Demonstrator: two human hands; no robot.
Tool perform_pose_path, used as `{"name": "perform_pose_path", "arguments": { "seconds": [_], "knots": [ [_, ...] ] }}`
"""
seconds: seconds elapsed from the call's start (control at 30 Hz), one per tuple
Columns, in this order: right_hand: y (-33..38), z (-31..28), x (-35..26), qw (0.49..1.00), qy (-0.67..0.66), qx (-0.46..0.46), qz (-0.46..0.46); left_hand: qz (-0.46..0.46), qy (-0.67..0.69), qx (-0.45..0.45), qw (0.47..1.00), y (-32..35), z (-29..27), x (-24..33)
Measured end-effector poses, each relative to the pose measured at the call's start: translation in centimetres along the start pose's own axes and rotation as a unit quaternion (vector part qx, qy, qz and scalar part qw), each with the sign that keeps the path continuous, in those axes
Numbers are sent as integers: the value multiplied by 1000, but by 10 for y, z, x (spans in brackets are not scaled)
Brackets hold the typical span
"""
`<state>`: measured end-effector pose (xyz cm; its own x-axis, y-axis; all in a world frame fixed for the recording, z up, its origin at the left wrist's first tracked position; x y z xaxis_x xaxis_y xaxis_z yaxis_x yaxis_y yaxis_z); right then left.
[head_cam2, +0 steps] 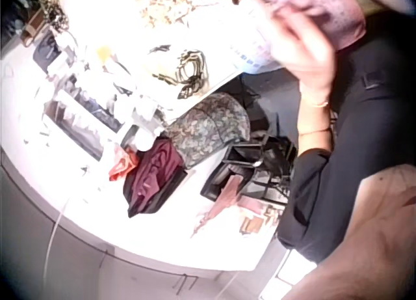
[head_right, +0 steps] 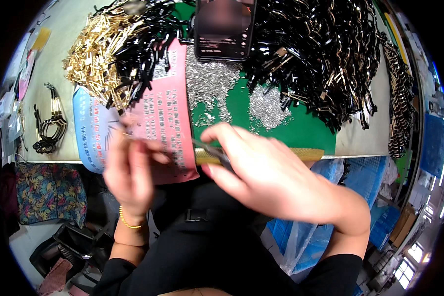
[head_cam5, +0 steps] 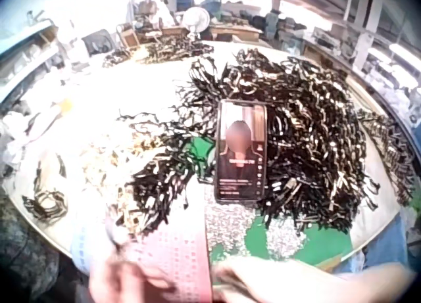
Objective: The person assembles eyeglasses by attaching temple arms to frames using a screwdriver. They repeatedly pick up frames and temple arms, align the hinge, and tighten screws. Completed glasses are placed aside on the work surface.
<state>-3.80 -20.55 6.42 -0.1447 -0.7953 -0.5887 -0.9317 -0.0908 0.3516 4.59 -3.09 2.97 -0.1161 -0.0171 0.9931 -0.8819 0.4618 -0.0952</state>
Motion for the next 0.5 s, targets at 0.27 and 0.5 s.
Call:
{"name": "perform_pose_path", "arguments": {
  "seconds": [0.27,0.5],
  "knots": [
    [-136,-14,-27,940,255,228,-8,108,-259,90,956,-55,-46,5],
    [-105,-30,-24,975,126,179,-22,16,-240,75,968,-63,-49,-9]
  ]
}}
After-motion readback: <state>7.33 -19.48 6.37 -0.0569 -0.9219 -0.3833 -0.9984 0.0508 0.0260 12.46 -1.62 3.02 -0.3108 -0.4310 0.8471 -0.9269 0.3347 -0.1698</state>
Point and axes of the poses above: each hand's wrist, its own y-axis away from the middle knuckle, its own z-axis out of the palm, x = y × z, the point moved 8 cm from there along -y, towards the middle knuckle, and after that the axes turned 15 degrees about y, right-handed, at the moved point
